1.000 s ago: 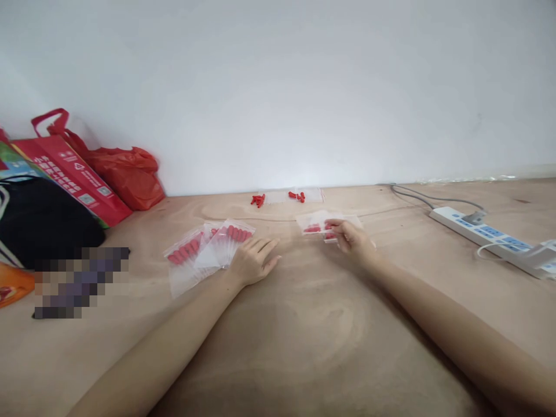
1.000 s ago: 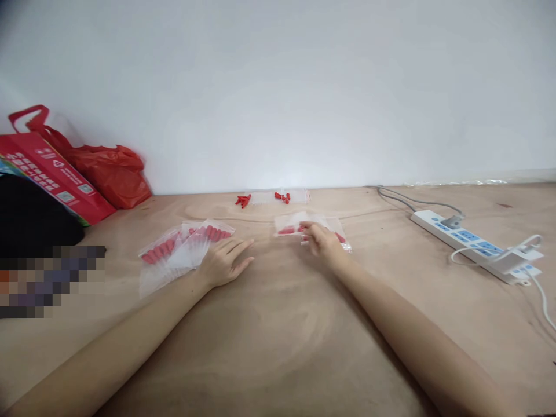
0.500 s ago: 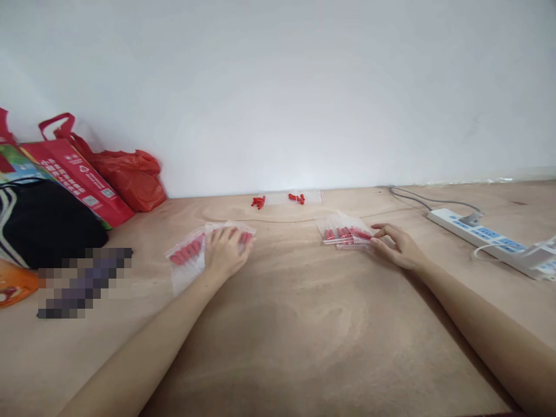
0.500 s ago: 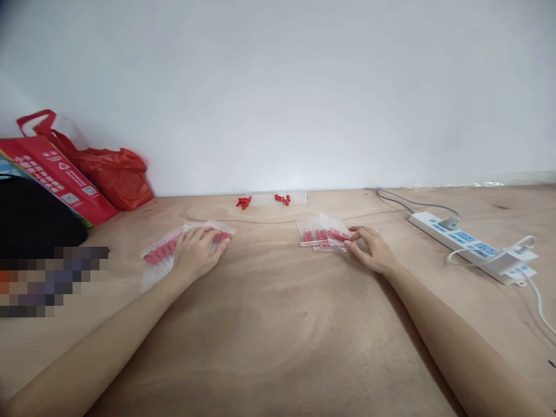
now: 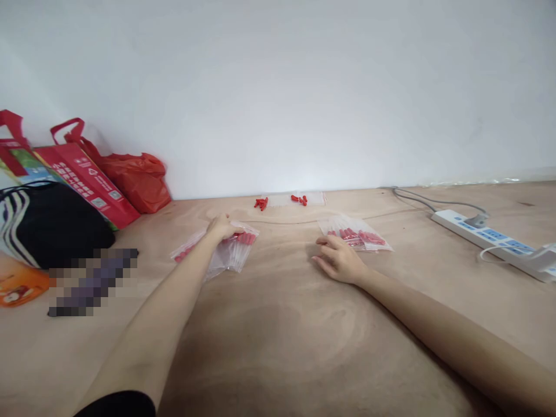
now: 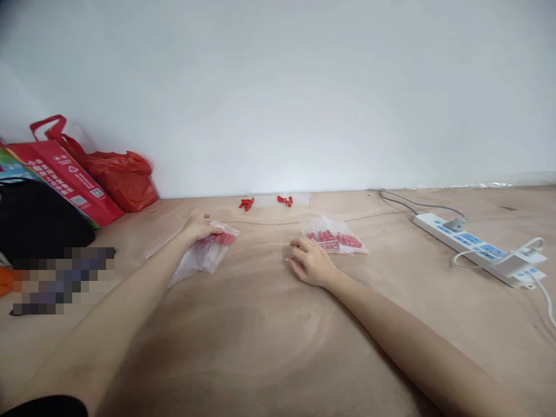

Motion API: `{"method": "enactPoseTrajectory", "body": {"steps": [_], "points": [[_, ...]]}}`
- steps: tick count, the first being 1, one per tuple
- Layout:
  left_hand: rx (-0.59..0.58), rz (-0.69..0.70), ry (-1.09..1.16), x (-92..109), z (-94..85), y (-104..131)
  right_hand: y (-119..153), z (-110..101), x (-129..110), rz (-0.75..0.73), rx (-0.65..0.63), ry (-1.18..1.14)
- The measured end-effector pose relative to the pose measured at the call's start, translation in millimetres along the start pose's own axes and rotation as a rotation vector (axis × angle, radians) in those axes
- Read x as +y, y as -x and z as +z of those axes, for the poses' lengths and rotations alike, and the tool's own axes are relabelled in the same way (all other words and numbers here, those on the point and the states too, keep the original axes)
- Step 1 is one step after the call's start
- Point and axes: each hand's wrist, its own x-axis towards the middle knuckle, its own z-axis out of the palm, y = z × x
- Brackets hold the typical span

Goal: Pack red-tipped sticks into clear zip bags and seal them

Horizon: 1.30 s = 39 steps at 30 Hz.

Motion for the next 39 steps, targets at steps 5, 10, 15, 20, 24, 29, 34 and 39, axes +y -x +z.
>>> {"method": "enactPoseTrajectory", "body": {"steps": [5, 10, 15, 20, 24, 29, 34, 39], "points": [[-0.051, -0.109, 0.434, 15, 0.1, 7, -20, 20, -15, 0.169, -0.053, -0.198], [-0.065, 0.042, 0.718, 49, 1.3, 34, -54, 35, -20, 0.691, 0.029, -0.608], [-0.080, 0.382, 1.095, 85, 13.0, 56, -85, 26, -15, 0.811, 0.068, -1.162], [-0.022, 0.774, 1.030, 95, 25.8, 73, -84, 9, -7, 0.623, 0.225, -1.174], [0.083, 1.045, 0.636, 71, 35.2, 89, -58, 6, 2, 0.418, 0.204, -0.861], [-0.015, 1.247, 0.280, 38, 52.1, 104, -17, 7, 4, 0.092, 0.003, -0.356], [0.007, 1.386, 0.095, 32, 61.2, 110, 5, 1, -1, -0.128, -0.055, 0.087], [0.177, 1.464, -0.026, 30, 63.0, 112, 9, -4, 1, -0.295, 0.051, 0.321]]}}
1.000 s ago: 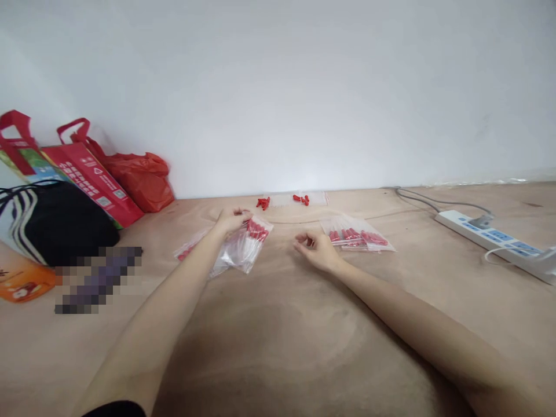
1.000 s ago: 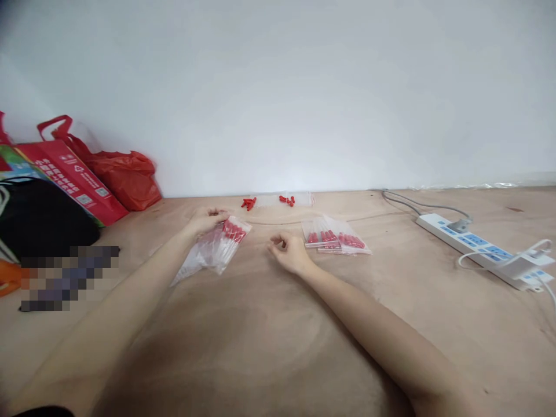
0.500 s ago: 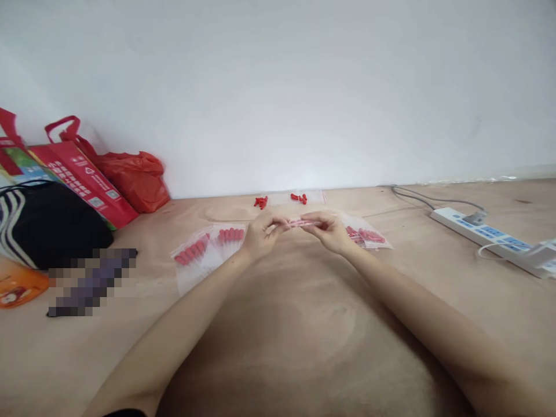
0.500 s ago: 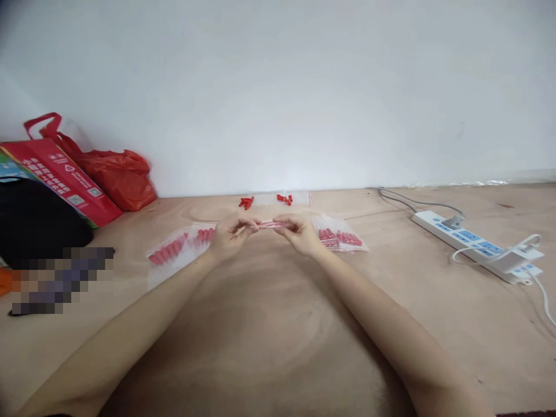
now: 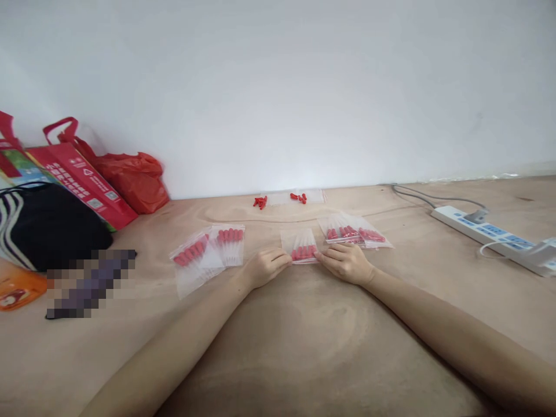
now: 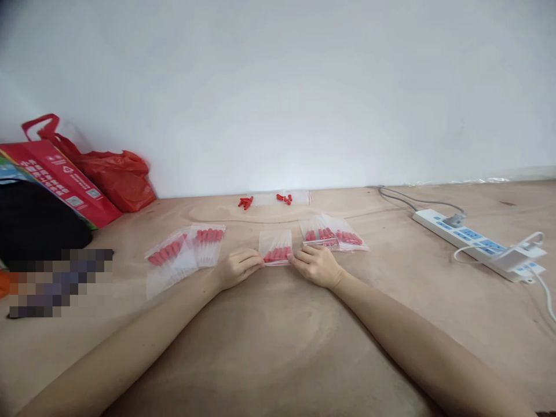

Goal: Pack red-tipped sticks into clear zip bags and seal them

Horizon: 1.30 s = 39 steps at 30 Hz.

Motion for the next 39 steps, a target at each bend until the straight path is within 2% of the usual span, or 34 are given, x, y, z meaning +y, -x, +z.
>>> {"method": "enactPoseTrajectory", "body": {"steps": [4, 14, 20, 25, 31, 39], "points": [[-0.005, -0.021, -0.091, -2, 1.0, 2, 1, 0, 1, 0.003, 0.018, 0.045], [0.031, -0.024, -0.092, -4, -1.3, 4, -2, 2, 2, 0.012, 0.000, 0.023], [0.118, -0.054, -0.085, 2, 7.1, -7, -7, 2, -4, 0.118, -0.048, -0.030], [0.110, 0.030, -0.073, 11, 16.2, -19, -16, 6, -16, 0.141, -0.053, -0.087], [0.080, 0.103, -0.135, 13, 12.8, -23, -19, 6, -20, 0.156, -0.024, -0.090], [0.127, 0.157, -0.157, 13, 10.8, -24, -21, 6, -22, 0.077, 0.022, -0.011]]}}
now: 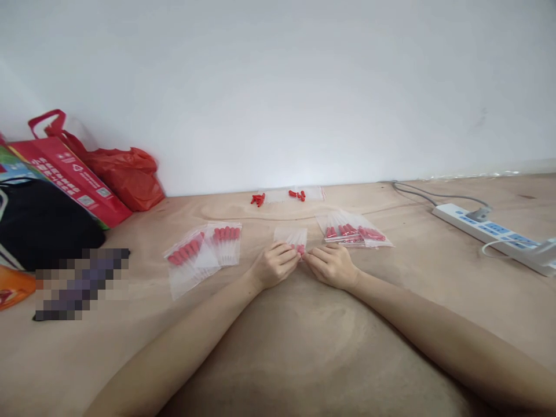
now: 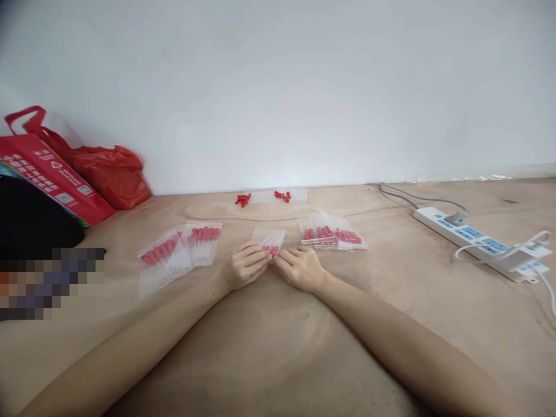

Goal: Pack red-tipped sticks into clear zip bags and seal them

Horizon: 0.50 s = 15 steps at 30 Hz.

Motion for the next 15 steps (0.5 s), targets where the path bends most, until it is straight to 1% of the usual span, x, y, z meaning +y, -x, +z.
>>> {"method": "enactPoseTrajectory", "body": {"steps": [4, 9, 15], "points": [[0.034, 0.017, -0.023, -4, -0.3, 4, 0, 0, 1, 0.015, 0.011, 0.013], [-0.029, -0.001, -0.119, -14, -1.4, 13, 3, 0, 6, 0.114, 0.007, -0.011], [-0.063, 0.009, -0.160, -23, -11.5, 22, 8, -1, 14, 0.168, -0.001, 0.003]]}}
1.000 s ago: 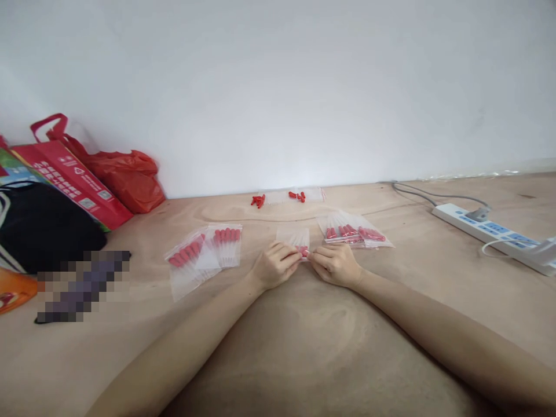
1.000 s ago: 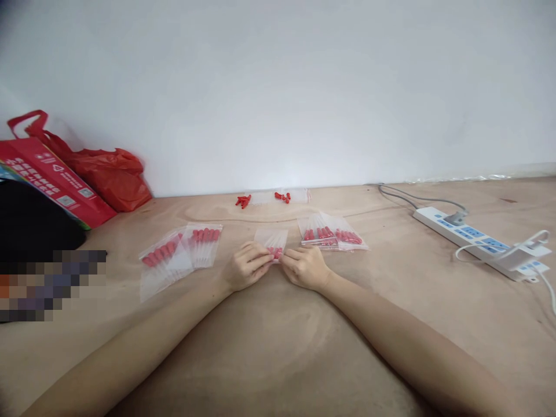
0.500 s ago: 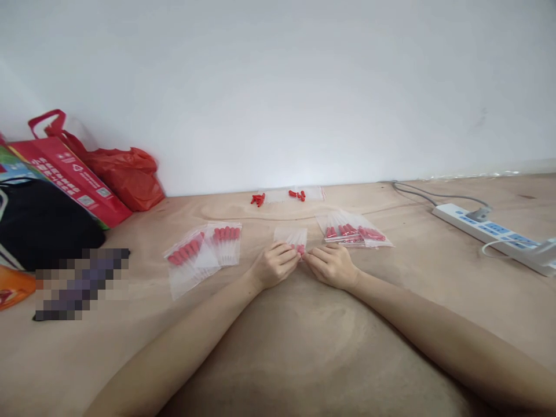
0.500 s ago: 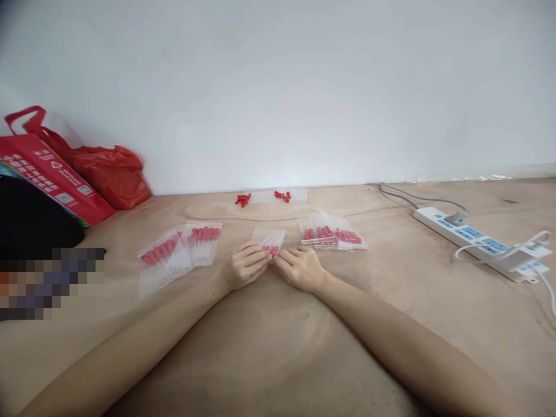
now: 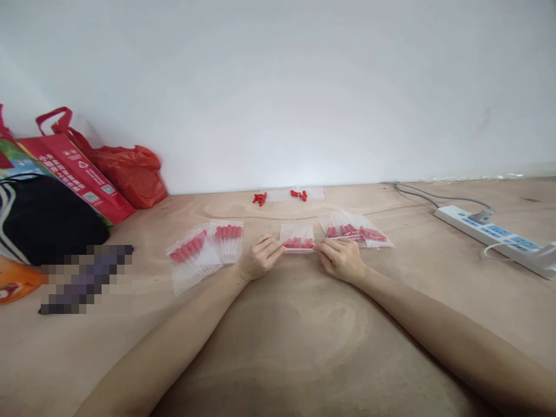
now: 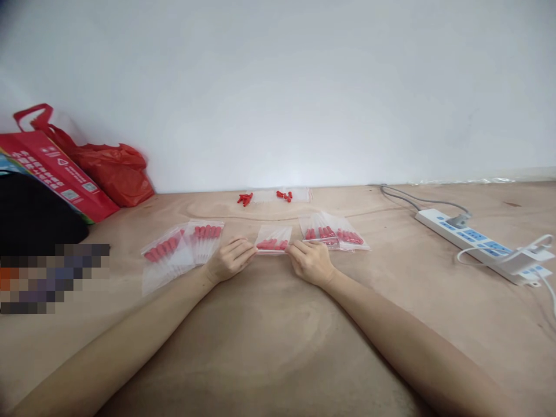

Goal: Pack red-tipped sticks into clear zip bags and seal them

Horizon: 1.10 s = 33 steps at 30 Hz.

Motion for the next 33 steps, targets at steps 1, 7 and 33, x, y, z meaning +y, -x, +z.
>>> {"method": "enactPoseTrajectory", "body": {"steps": [1, 7, 33], "points": [[-0.005, 0.001, 0.004, -1, -1.3, 2, 1, 0, 2, 0.011, -0.004, -0.001], [-0.044, -0.050, 0.057, -1, -4.4, 4, 3, 0, 9, 0.086, -0.041, -0.070], [-0.365, -0.938, -0.279, -34, -34.4, 49, 39, -38, 100, 0.183, -0.175, -0.315]]}}
